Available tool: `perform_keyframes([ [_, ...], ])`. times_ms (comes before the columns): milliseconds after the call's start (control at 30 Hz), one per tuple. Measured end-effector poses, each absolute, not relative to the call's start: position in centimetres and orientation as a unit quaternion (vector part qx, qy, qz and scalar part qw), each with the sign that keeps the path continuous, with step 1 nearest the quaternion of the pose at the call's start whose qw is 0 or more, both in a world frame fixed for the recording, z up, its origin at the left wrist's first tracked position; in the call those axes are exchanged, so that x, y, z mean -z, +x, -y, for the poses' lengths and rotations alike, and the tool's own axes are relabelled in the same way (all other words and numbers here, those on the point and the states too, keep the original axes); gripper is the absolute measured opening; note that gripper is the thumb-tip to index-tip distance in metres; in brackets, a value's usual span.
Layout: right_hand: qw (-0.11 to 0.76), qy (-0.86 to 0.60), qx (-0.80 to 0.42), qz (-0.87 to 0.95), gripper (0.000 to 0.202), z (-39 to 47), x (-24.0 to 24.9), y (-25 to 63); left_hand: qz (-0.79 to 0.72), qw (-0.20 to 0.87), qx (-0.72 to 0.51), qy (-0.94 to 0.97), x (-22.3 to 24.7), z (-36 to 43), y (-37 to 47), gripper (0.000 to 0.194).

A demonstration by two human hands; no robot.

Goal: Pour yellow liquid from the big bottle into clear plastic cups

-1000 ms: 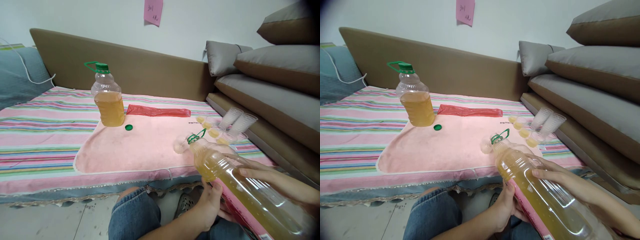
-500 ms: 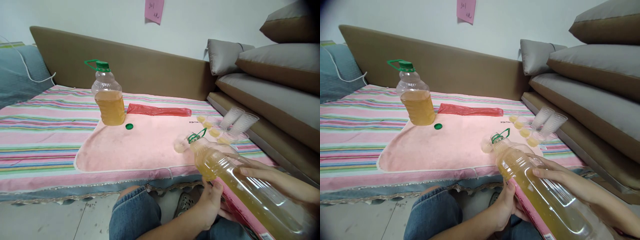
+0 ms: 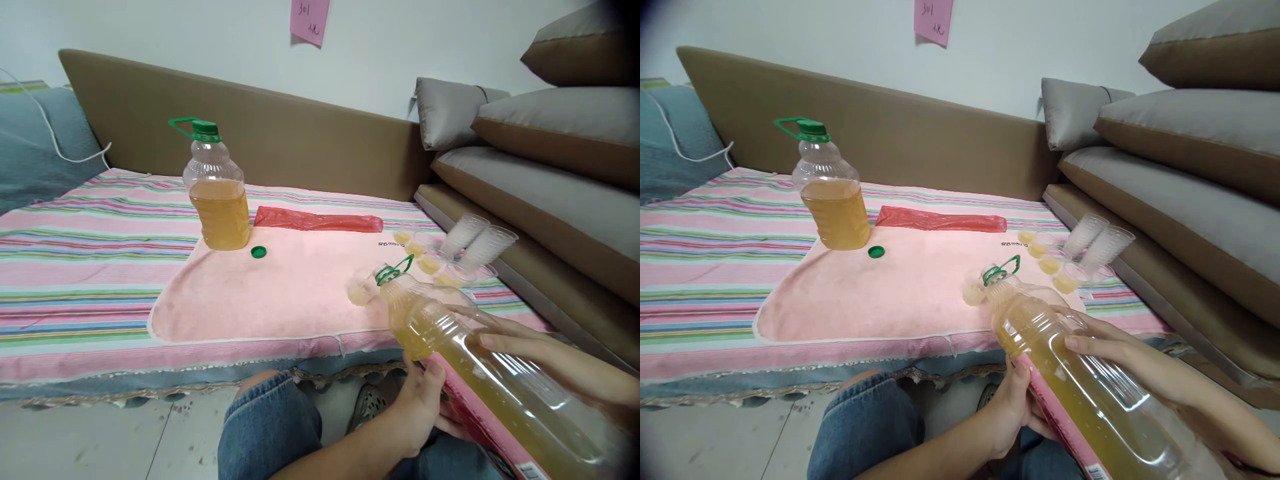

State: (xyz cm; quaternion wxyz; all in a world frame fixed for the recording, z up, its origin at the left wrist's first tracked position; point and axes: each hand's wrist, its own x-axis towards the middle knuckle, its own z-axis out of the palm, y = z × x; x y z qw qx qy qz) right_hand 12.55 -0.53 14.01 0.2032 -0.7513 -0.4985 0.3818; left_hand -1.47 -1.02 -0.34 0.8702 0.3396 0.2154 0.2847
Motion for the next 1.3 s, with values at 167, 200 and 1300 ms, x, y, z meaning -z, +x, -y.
perform_keyframes([
  [167,0.203,-0.725,-0.436,0.493,0.059,0.7,-13.9,13.1,-0.208,0.873,-0.284,0.339,0.1,0.9,-1.7,0.118],
  [200,0.204,-0.724,-0.44,0.49,0.06,0.6,-13.9,13.1,-0.21,0.872,-0.282,0.34,0.1,0.9,-1.7,0.118],
  [1300,0.263,-0.716,-0.472,0.442,0.046,0.8,-13.6,13.2,-0.207,0.87,-0.283,0.347,-0.7,0.8,-2.1,0.117],
])
